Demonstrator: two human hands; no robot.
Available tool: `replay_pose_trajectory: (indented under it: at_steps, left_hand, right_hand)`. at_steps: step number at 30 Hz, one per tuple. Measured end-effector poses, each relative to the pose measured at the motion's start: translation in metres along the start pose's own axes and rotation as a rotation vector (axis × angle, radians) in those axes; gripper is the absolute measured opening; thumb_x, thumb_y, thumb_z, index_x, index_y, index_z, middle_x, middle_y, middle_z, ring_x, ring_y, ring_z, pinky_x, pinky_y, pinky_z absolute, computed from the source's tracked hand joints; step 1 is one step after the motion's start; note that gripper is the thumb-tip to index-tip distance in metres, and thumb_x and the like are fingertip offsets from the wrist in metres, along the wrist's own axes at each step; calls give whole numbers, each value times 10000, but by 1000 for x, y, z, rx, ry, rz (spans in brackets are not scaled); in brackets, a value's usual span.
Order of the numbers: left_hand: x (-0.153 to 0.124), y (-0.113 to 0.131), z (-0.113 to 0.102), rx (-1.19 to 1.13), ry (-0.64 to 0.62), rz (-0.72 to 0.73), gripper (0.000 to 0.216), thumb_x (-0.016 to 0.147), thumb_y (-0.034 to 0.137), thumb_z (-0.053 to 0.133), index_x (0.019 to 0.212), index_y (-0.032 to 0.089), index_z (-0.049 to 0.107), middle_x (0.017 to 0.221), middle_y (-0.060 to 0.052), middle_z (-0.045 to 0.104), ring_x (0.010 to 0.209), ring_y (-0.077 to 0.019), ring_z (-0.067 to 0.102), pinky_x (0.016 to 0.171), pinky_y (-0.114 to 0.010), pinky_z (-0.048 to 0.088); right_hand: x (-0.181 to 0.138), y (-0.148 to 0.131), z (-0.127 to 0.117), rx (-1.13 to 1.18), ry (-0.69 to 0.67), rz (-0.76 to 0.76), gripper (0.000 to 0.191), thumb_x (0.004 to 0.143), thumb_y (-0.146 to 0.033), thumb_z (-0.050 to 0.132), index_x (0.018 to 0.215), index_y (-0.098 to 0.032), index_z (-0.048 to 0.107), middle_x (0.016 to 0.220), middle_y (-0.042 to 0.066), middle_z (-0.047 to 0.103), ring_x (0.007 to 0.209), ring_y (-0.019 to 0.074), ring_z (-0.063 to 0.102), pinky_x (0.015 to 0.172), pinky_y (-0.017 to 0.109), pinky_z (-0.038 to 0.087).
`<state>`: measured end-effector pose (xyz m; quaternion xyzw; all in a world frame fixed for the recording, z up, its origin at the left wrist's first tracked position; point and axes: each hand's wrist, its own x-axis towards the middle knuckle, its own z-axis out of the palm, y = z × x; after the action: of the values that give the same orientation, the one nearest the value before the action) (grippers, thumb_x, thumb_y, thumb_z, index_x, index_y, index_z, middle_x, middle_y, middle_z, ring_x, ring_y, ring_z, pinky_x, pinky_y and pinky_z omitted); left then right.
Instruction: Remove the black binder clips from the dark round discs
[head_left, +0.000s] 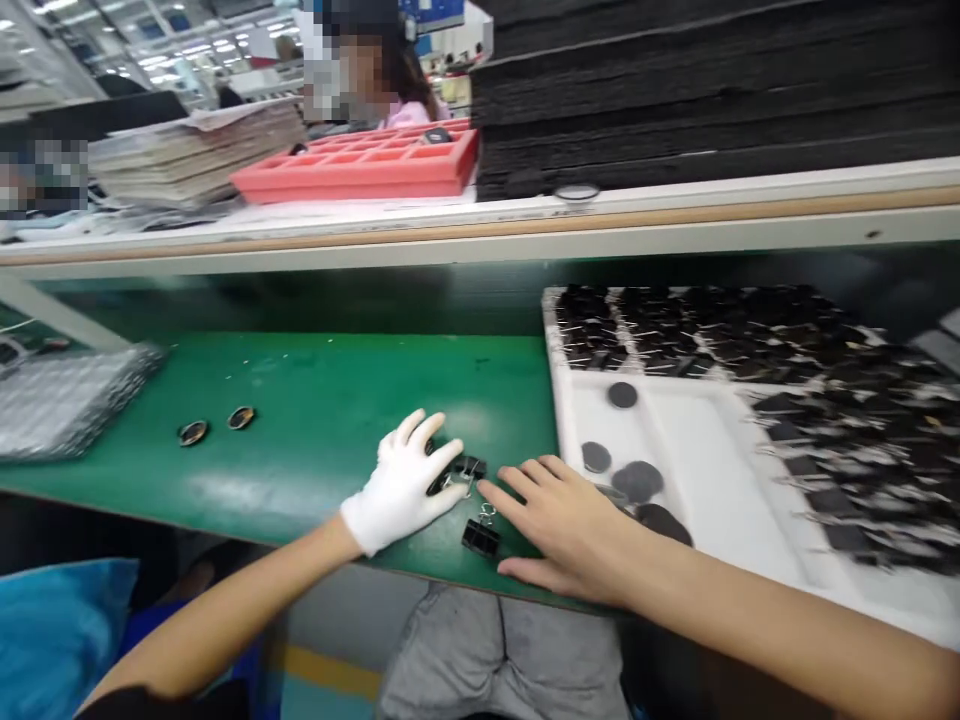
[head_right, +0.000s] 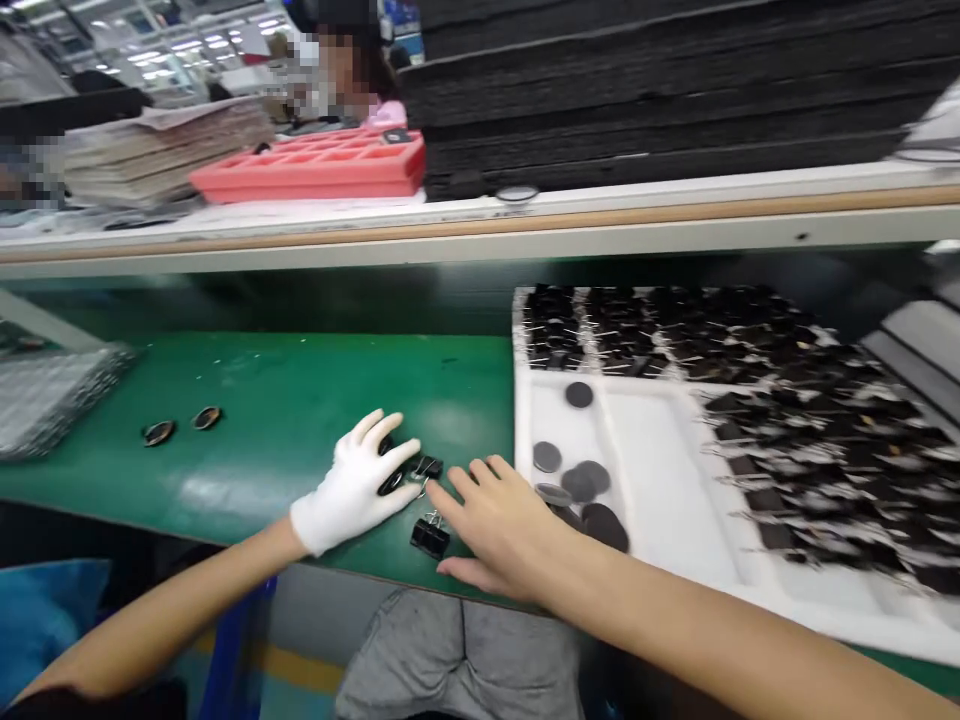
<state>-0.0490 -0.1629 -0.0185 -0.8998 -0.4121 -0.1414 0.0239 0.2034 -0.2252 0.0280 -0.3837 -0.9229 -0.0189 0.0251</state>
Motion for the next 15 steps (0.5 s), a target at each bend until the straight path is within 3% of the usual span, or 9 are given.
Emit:
replay_pose_trajectory:
  at_steps: [2,5,8,12,15]
  left_hand:
    - [18,-5,4,-13,-8,-3,476,950,516,602,1360,281,656,1546,-154,496,1486,-417,383,1100,-606,432]
    - [29,-16,7,-50,7,72,557,966,547,542,1452,276,582,1590,-151,456,1500,-389,374,1130,-563,409]
    - [23,-43,11,-6,158,12,667,918,576,554,1507,264,527,1642,-150,383,1542,-383,306,1198,-549,327]
    - [-6,-124,-1,231,387,-504,609,920,482,552,1475,231,565,1611,-163,420,1539,-364,309,1224,-536,246]
    - [-43,-196,-34,358,414,-875,551,970,465,505,1459,224,580,1642,-154,390,1554,-354,269,1221,-556,201]
  right_hand:
    - [17,1,7,-24,-35,18,707,869,-587,772,1368,-120,594,1049,137,700,883,309,664,779,420,467]
    - [33,13,23,-40,-13,16,339,932,-435,716,1132,-165,669,957,95,695,824,284,679,743,401,446]
    - [36,32,43,-48,97,-34,63,960,-261,613,939,-202,624,909,66,667,763,252,666,707,383,415]
    - [33,49,65,-12,229,-57,138,992,-189,466,901,-214,566,814,30,610,688,216,623,674,362,374]
    - [30,50,69,39,247,-50,209,1012,-206,418,838,-227,532,765,14,586,649,211,594,669,370,363]
